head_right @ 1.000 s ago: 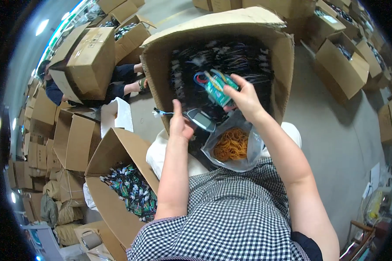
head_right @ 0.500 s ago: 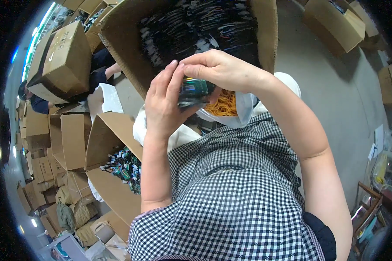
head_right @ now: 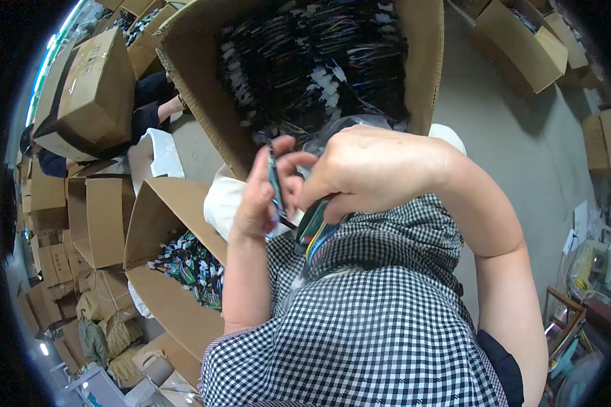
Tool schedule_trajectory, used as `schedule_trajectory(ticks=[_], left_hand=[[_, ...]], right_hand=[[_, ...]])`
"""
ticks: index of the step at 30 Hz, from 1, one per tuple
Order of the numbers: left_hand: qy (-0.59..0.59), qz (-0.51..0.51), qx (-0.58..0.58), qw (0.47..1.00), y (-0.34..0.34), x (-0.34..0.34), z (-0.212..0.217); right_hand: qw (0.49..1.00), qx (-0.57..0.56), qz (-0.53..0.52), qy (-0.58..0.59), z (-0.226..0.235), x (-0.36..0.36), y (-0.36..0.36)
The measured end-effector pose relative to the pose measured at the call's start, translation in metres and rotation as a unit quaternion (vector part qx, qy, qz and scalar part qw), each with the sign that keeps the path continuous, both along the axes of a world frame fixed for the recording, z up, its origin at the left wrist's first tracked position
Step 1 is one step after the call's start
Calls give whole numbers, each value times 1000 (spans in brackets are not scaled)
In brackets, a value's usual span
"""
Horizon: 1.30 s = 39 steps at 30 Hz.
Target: The person is packaging small electronic display modules by grouping them with rubber bands and placing them into bags.
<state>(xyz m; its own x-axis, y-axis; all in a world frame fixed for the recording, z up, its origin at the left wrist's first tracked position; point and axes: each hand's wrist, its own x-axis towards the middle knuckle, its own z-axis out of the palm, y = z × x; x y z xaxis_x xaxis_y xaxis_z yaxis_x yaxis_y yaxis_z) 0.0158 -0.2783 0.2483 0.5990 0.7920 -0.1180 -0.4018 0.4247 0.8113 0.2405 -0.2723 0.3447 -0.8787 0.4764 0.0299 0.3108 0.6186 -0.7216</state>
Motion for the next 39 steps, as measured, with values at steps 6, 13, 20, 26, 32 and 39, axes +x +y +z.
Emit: schedule_trajectory(ticks=[6, 13, 20, 26, 32, 39], left_hand=[[-238, -184, -92, 949, -38, 40, -33], [-230, -234, -171, 929, -36, 35, -35], [188, -53, -35, 980, -28, 19, -12], [55, 110, -101, 987, -51, -6, -19], [-32, 178, -150, 972, -54, -24, -11], [-18, 124, -174, 977, -21, -40, -4]], right_hand=[[991, 87, -93, 30, -20, -3, -4], [974, -158, -83, 140, -62, 4, 1], [952, -58, -260, 150, -87, 24, -8], [831, 36, -550, 74, -108, 113, -97], [743, -421, -374, -362, -180, 184, -329], [851, -244, -341, -317, -111, 161, -261]])
